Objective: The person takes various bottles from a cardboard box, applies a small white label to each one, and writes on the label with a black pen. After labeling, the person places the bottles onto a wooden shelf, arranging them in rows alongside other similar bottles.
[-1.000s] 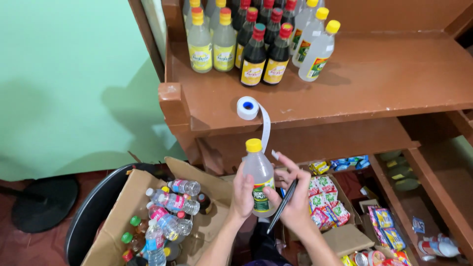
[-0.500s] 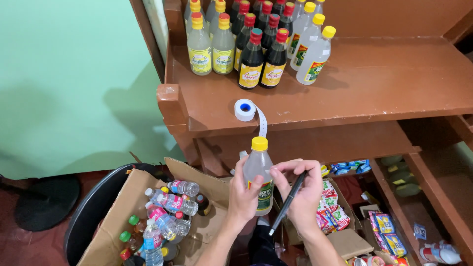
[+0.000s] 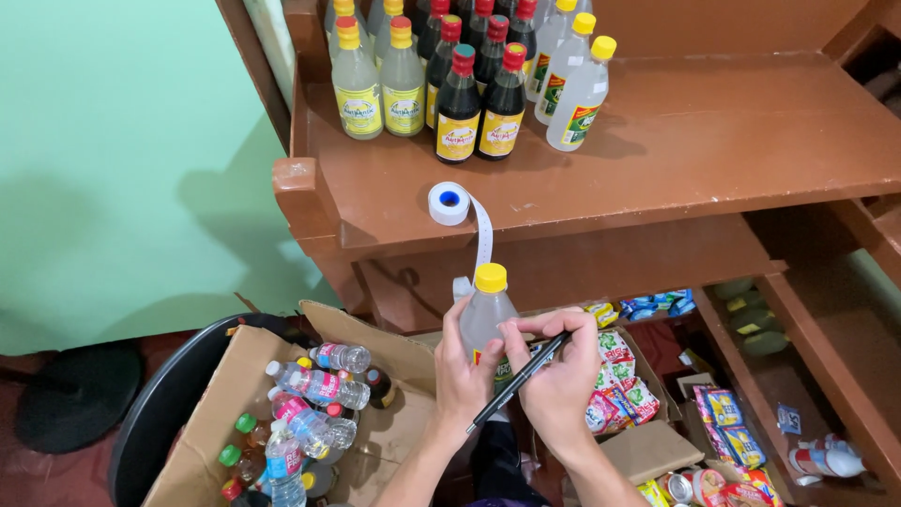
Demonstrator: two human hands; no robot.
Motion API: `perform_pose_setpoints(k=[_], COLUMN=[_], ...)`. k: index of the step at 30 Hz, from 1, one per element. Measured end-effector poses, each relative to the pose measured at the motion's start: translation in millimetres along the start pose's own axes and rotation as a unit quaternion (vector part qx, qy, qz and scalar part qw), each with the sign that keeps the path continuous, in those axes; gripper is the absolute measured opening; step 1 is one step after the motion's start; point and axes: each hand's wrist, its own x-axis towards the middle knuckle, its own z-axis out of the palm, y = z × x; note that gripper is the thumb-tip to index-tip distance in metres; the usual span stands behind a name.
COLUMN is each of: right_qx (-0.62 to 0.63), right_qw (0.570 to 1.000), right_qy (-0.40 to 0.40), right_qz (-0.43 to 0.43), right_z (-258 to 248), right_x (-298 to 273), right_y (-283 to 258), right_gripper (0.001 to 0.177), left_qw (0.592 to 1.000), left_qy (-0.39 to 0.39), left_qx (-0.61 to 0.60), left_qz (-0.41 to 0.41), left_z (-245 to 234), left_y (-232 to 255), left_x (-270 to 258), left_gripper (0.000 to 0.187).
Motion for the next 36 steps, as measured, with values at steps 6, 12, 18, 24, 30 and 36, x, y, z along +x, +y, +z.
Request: perform_pose_setpoints(k=[6, 12, 18, 24, 30, 36], right_qx=[-0.026, 0.330, 0.438, 0.257, 0.157, 0.289], right_qw=[0.998, 0.876, 0.843, 0.965, 0.964, 0.926], right_qy=[-0.016, -0.126, 0.084, -0.043, 0.030, 0.072], right_qz=[0.048, 0.329, 0.302, 0.042, -0.214, -0.232], right_z=[-6, -16, -18, -23, 9, 11], right_x=[9, 23, 51, 26, 5, -3], right_y=[-6, 7, 6, -13, -35, -41], right_gripper=[0.061, 0.045, 0.035, 0.041, 0.021, 0.024], left_qw=[1.000, 0.995, 0.929, 0.975, 0.983, 0.991], left_qy=[0.000, -0.070, -0.080, -0.089, -0.100, -0.095], left_qx=[0.002, -0.067, -0.330, -0.191, -0.129, -0.078], left_qz=[0.024, 0.013, -0.148, -0.065, -0.086, -0.058], left_z=[-4, -15, -18, -23, -28, -34], left_y=[-14, -31, -24, 1, 50, 75], left_x=[-3, -7, -8, -2, -2, -10], left_gripper=[0.083, 0.079, 0.066, 0.070, 0.067, 0.065])
